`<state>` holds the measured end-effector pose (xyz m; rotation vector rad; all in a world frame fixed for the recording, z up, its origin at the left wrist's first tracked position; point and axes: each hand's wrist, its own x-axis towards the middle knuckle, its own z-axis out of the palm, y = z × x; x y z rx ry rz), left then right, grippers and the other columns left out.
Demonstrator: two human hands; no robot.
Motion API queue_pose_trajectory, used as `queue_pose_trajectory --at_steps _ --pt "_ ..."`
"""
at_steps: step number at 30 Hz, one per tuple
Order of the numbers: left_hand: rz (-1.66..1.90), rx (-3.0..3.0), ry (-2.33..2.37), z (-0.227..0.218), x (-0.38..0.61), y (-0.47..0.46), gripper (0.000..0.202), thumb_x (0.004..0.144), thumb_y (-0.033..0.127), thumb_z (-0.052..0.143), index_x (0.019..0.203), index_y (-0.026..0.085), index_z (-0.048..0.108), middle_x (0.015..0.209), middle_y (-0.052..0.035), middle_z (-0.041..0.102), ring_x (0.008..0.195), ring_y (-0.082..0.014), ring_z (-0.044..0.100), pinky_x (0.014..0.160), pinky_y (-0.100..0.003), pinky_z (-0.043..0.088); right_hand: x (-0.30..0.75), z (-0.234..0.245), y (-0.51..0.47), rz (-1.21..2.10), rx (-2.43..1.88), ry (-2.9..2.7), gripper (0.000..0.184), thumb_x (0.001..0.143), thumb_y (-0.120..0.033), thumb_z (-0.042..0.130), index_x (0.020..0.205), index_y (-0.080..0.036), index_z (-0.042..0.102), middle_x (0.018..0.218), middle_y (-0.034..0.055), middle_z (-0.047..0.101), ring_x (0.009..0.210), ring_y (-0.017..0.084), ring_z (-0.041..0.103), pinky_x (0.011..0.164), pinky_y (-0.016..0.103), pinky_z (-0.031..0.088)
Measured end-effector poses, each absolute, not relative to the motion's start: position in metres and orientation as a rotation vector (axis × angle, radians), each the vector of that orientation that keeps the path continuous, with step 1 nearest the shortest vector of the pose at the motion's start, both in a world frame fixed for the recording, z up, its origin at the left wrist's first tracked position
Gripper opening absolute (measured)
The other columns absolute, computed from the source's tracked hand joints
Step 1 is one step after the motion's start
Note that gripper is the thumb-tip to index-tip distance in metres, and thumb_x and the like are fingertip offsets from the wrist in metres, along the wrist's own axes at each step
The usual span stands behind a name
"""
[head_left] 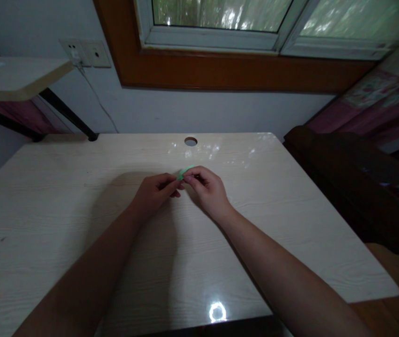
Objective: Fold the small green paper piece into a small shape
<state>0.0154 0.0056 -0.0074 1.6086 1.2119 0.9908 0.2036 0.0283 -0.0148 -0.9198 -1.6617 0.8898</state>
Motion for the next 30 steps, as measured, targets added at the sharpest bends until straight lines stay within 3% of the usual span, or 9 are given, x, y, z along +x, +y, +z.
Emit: queue_pose_trajectory --at_steps 9,30 --pt "1.021 1.466 1.121 -0.0037 0.0137 0.0072 0.027 0.088 0.039 0.064 0.082 0.014 0.072 0.076 -0.0056 0.074 0.066 -0.0146 0.068 0.065 -0.025 0.054 0.2048 -0.0120 0.0274 0.828 -0.854 -1.789 0.009 0.092 -0.020 0.061 0.092 -0.023 0.070 0.090 0.0023 0.069 0.085 0.016 0.065 0.077 0.030 0.050" --pt "0.837 1.487 1.127 -0.0072 0.0103 0.0099 0.028 0.088 0.041 0.063 0.085 0.015 0.073 0.079 -0.0062 0.077 0.069 -0.0151 0.071 0.070 -0.025 0.058 0.2048 -0.0159 0.0281 0.960 -0.894 -1.746 0.007 0.090 -0.019 0.060 0.090 -0.022 0.066 0.089 0.0027 0.069 0.087 0.017 0.065 0.080 0.031 0.050"
